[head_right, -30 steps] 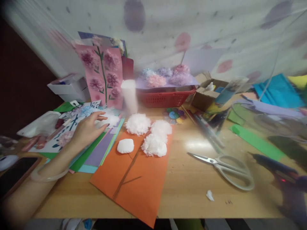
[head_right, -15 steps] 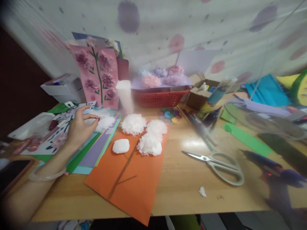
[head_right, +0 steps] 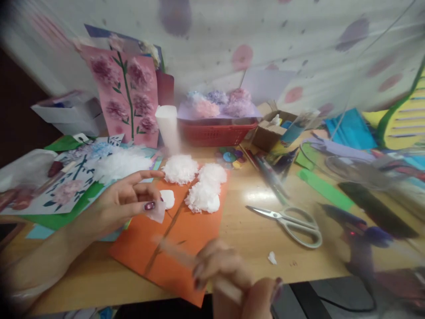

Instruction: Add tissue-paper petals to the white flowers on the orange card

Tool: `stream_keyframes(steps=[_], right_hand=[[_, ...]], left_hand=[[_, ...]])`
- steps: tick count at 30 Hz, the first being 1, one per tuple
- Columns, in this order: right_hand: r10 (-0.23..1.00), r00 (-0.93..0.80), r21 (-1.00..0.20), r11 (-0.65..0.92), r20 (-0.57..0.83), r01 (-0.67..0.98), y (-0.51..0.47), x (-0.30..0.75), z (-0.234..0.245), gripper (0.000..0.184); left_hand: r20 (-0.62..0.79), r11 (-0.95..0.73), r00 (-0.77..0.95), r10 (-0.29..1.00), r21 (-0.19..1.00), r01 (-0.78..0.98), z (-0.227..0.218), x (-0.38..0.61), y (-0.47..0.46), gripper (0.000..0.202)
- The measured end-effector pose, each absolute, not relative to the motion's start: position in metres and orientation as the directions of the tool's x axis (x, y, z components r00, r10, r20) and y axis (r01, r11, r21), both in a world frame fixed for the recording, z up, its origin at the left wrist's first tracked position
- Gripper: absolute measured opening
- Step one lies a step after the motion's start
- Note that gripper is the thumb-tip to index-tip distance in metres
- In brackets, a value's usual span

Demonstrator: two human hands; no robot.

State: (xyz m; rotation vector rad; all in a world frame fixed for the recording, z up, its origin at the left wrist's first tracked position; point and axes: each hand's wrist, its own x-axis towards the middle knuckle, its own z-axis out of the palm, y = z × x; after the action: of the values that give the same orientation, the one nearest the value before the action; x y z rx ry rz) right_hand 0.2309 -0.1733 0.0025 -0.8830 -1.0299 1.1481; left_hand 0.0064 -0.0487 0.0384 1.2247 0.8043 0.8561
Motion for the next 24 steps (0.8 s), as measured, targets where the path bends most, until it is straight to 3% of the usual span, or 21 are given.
stream_keyframes(steps=[4, 11, 15, 24], right_hand=[[0.916, 0.353, -0.961, 0.247, 0.189, -0.126, -0.154, 0.243, -0.006, 0.074], [0.983, 0.18, -0.967, 0.012, -0.036, -0.255, -0.154, 0.235, -0.028, 0.076], [0.988, 0.137, -0.942, -0.016, -0.065, -0.335, -0.152, 0.236, -0.028, 0.074], [0.995, 0.092, -0.957, -0.02, -0.048, -0.289, -0.148, 0.236, -0.025, 0.073]], left_hand=[[-0.072, 0.189, 0.569, 0.819, 0.971, -0.149, 0.021, 0.017, -0.053, 0.047], [-0.121, 0.139, 0.483, 0.867, 0.99, 0.0, 0.003, 0.026, -0.057, 0.051], [-0.139, 0.161, 0.482, 0.865, 0.987, -0.004, -0.003, 0.025, -0.058, 0.049], [-0.231, 0.264, 0.541, 0.809, 0.964, 0.017, -0.006, 0.024, -0.062, 0.052]])
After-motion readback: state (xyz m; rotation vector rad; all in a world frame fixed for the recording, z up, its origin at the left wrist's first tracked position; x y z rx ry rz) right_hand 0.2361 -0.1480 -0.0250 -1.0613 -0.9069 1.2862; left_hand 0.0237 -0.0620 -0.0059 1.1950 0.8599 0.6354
